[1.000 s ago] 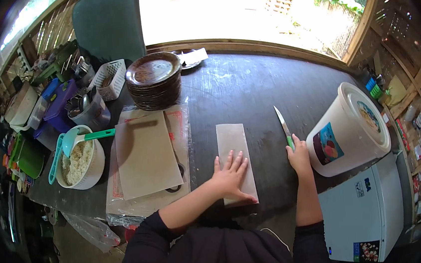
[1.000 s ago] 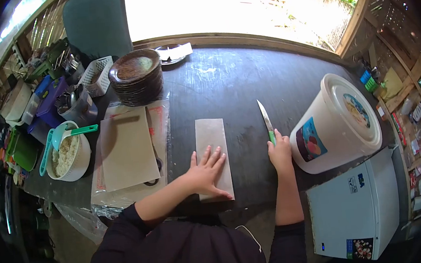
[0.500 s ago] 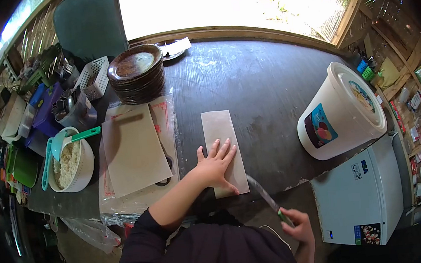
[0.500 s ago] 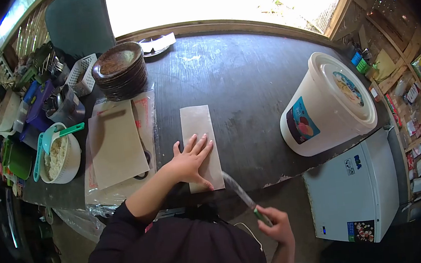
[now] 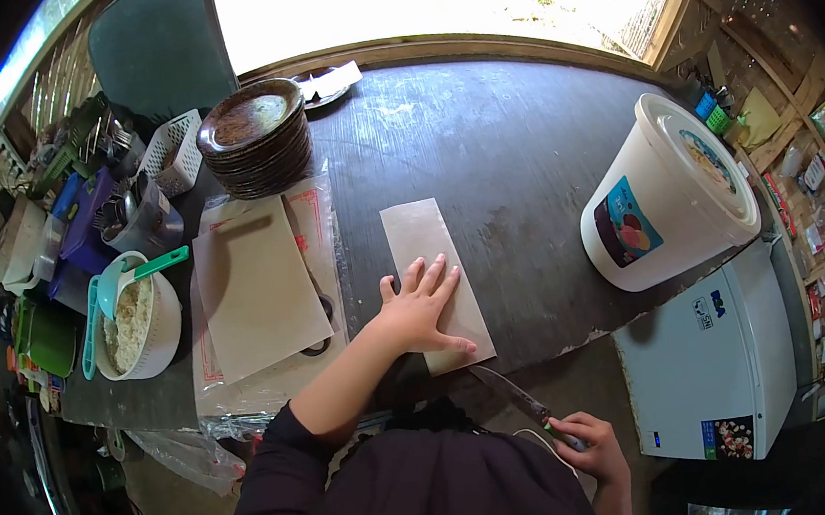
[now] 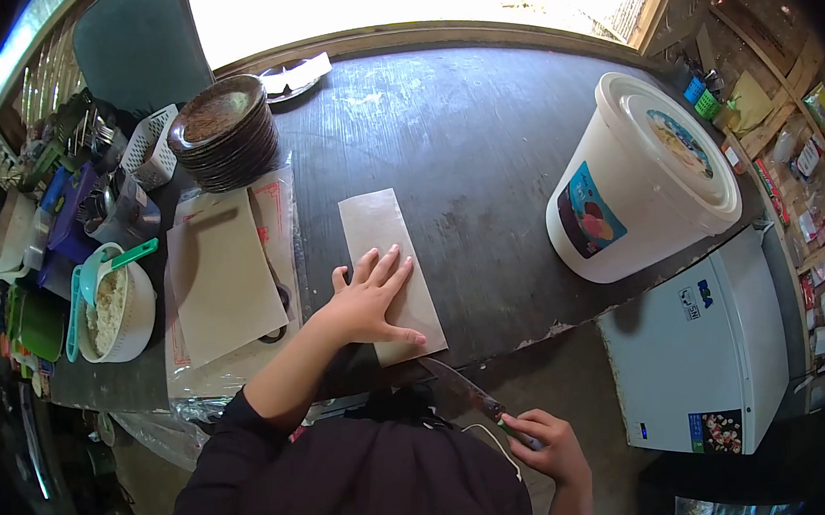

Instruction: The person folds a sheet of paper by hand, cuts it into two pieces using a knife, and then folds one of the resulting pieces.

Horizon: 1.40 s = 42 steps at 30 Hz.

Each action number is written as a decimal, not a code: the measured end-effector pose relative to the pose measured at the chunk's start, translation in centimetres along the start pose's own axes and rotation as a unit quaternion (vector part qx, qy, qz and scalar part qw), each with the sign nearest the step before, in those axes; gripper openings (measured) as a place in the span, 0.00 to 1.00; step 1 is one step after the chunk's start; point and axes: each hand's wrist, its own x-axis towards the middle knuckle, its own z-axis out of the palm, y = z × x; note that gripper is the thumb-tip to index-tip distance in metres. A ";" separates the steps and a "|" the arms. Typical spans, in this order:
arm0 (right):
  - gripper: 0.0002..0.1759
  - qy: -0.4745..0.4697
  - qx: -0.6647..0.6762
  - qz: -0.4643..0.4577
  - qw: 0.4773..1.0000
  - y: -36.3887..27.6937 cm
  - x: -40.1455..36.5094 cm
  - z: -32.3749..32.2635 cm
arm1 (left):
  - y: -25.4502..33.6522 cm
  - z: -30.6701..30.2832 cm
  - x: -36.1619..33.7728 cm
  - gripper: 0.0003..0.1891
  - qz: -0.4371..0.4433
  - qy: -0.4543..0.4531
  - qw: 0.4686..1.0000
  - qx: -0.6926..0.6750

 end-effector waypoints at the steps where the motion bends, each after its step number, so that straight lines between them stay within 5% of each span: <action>1: 0.21 -0.001 0.002 -0.007 1.000 0.2 0.1 0.2 | 0.0 0.0 0.0 0.67 0.003 0.004 1.000 0.000; 12: 0.22 0.009 -0.015 -0.013 1.000 -2.3 2.9 2.5 | 0.4 0.7 0.1 0.69 -0.002 0.005 1.000 -0.004; 19: 0.26 0.034 -0.035 -0.101 0.994 -0.8 5.2 5.1 | 1.9 3.4 1.0 0.59 -0.011 0.121 0.993 0.001; 23: 0.25 -0.004 -0.038 -0.073 0.997 -1.4 6.0 5.2 | 3.0 5.0 1.4 0.50 -0.003 0.163 0.986 -0.022; 42: 0.18 0.057 0.031 0.020 0.998 -0.6 4.9 7.0 | 3.3 4.7 1.2 0.54 0.001 0.159 0.987 0.014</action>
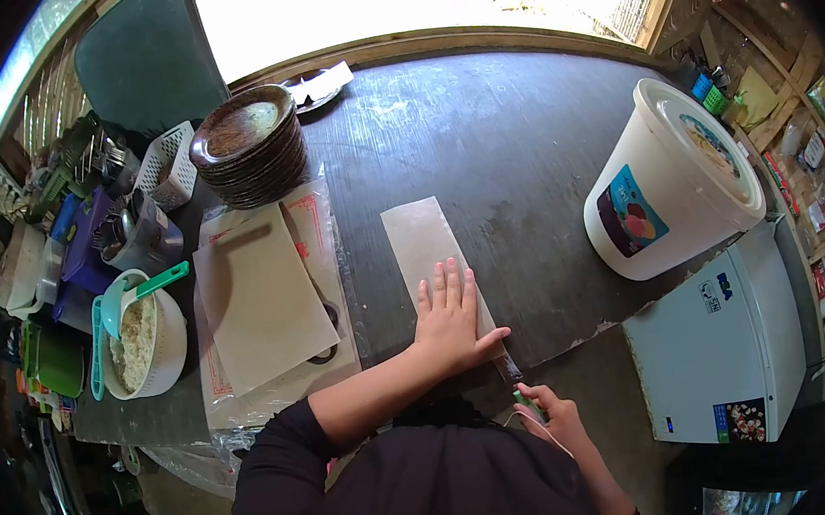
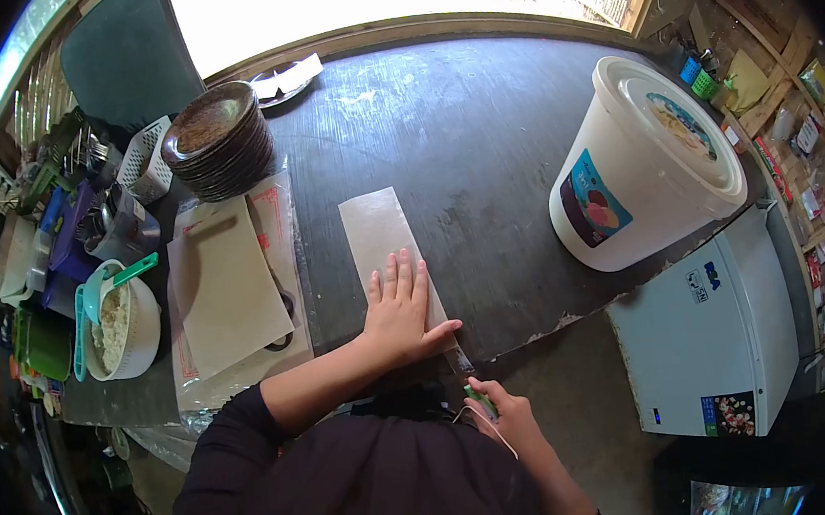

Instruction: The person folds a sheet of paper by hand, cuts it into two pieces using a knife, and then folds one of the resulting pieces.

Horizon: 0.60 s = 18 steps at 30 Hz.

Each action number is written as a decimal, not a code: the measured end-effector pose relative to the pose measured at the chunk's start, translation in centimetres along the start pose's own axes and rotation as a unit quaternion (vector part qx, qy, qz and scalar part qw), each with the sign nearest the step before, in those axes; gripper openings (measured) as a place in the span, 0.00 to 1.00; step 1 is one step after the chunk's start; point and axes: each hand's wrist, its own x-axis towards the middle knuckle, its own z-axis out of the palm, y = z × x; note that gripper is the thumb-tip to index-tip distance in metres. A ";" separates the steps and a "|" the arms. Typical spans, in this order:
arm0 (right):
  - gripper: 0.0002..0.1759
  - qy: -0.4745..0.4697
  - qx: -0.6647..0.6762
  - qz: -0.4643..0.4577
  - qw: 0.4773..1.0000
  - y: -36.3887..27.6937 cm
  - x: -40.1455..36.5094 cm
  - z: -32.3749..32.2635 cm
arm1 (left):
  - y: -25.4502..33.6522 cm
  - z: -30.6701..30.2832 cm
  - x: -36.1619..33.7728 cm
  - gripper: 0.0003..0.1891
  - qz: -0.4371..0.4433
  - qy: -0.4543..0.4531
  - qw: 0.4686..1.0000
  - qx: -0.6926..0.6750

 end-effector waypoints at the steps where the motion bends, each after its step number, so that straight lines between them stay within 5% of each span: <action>1: 0.18 -0.002 0.005 0.005 1.000 0.0 -0.1 -0.1 | 0.0 0.0 0.0 0.55 -0.002 -0.004 1.000 -0.001; 18: 0.18 -0.023 0.003 0.016 1.000 0.4 -2.0 -2.0 | 0.0 0.2 0.0 0.55 -0.002 -0.004 1.000 0.001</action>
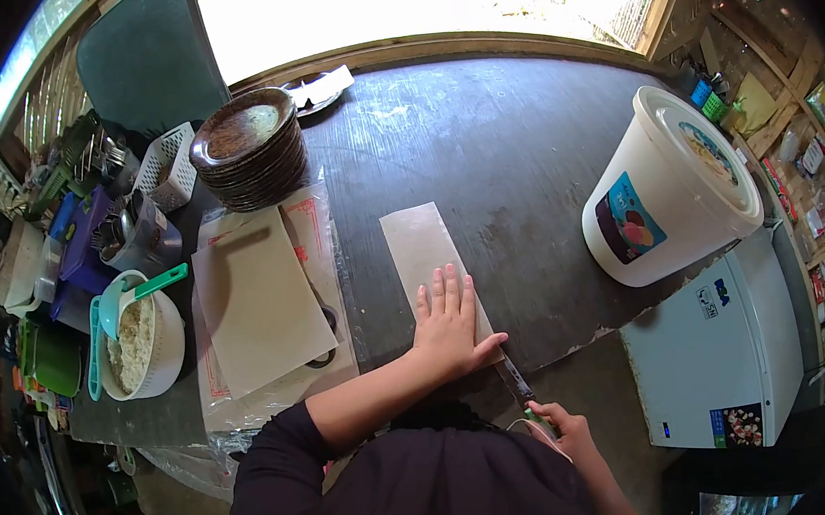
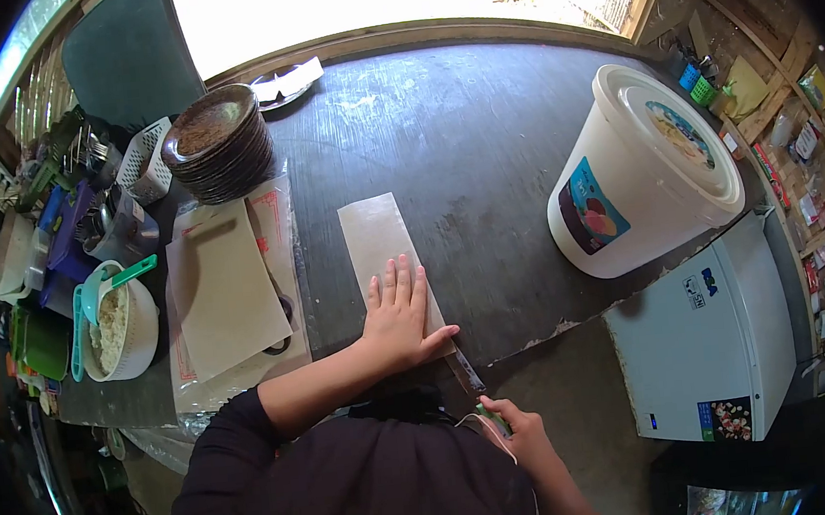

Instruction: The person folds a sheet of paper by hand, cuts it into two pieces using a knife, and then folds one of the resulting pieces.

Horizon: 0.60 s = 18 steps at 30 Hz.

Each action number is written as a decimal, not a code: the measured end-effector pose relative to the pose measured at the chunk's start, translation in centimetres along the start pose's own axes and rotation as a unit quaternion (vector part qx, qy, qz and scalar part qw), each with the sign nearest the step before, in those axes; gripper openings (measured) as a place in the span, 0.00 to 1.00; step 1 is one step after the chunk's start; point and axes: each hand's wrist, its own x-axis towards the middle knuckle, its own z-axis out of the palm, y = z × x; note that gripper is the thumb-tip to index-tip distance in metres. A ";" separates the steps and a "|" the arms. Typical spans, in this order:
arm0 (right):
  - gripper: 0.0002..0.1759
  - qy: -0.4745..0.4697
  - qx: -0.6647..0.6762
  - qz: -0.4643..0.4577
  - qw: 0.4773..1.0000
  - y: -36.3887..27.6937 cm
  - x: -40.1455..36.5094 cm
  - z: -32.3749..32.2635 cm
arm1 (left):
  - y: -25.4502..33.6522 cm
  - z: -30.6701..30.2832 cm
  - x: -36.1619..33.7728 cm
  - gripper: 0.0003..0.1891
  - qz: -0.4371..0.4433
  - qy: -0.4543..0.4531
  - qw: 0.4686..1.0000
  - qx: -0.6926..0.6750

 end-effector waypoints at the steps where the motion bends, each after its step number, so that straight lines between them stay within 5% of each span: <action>1: 0.18 -0.004 -0.003 0.004 1.000 -0.1 0.1 -0.1 | 0.0 0.1 0.0 0.54 0.001 0.004 1.000 -0.002; 10: 0.17 0.039 -0.033 -0.089 0.995 0.2 3.4 1.9 | -0.1 0.2 0.0 0.54 0.005 0.015 1.000 -0.011; 18: 0.17 0.029 -0.013 -0.051 0.998 -0.7 4.7 2.7 | -0.1 0.6 0.0 0.52 0.011 0.035 0.999 -0.015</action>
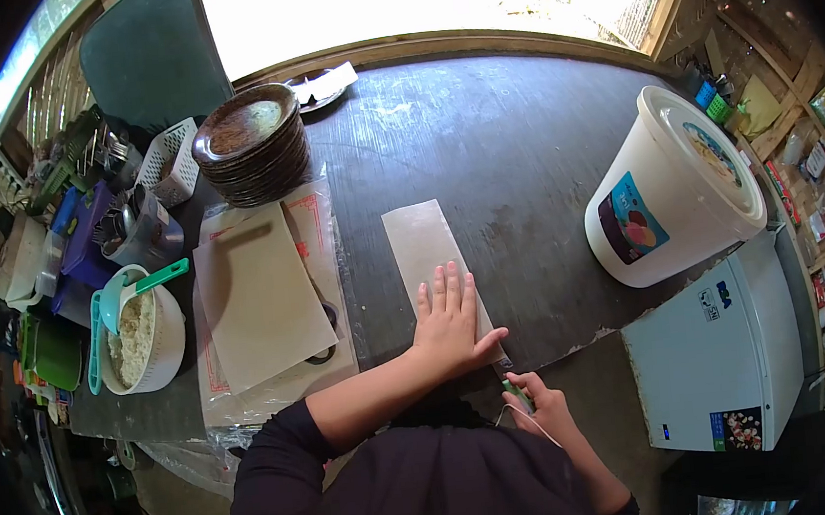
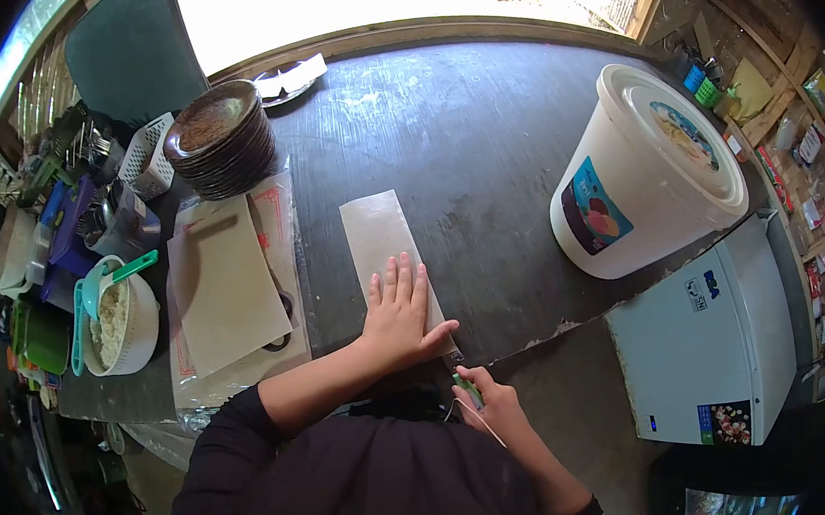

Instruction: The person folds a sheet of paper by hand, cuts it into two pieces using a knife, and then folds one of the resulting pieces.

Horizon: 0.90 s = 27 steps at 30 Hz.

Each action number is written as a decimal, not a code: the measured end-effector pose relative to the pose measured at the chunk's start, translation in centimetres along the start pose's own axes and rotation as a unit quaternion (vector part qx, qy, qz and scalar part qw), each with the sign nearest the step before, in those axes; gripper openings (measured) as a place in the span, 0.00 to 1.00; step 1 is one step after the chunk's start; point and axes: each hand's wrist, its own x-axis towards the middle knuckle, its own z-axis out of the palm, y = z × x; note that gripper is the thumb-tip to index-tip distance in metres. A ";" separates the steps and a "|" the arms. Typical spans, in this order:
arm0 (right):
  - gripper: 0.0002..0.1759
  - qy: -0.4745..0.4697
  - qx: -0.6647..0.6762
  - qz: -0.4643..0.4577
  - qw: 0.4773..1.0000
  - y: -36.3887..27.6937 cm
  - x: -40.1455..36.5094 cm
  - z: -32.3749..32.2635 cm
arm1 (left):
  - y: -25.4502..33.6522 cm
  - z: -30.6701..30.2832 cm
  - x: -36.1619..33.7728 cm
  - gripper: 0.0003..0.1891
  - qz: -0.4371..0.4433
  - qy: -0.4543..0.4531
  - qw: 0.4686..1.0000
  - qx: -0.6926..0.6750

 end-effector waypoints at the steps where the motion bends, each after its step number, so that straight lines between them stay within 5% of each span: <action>1: 0.17 -0.001 -0.002 0.006 1.000 0.0 -0.1 0.0 | -0.1 0.2 0.0 0.50 -0.002 0.004 1.000 0.005; 14: 0.16 0.010 -0.032 0.006 0.999 -0.3 -1.8 -1.4 | 0.1 -0.3 -0.1 0.41 -0.004 -0.003 1.000 0.013; 16: 0.15 -0.030 -0.037 0.088 0.995 -1.3 -2.4 -2.4 | 0.2 -0.4 -0.1 0.41 -0.005 -0.005 1.000 0.011; 22: 0.16 -0.024 -0.015 0.118 0.993 -0.8 -3.8 -3.1 | 0.3 -0.4 -0.1 0.41 -0.008 -0.022 1.000 0.013; 27: 0.15 -0.019 -0.011 0.038 0.999 -0.5 -3.1 -3.1 | 0.3 -0.5 0.0 0.42 -0.011 -0.032 0.999 0.018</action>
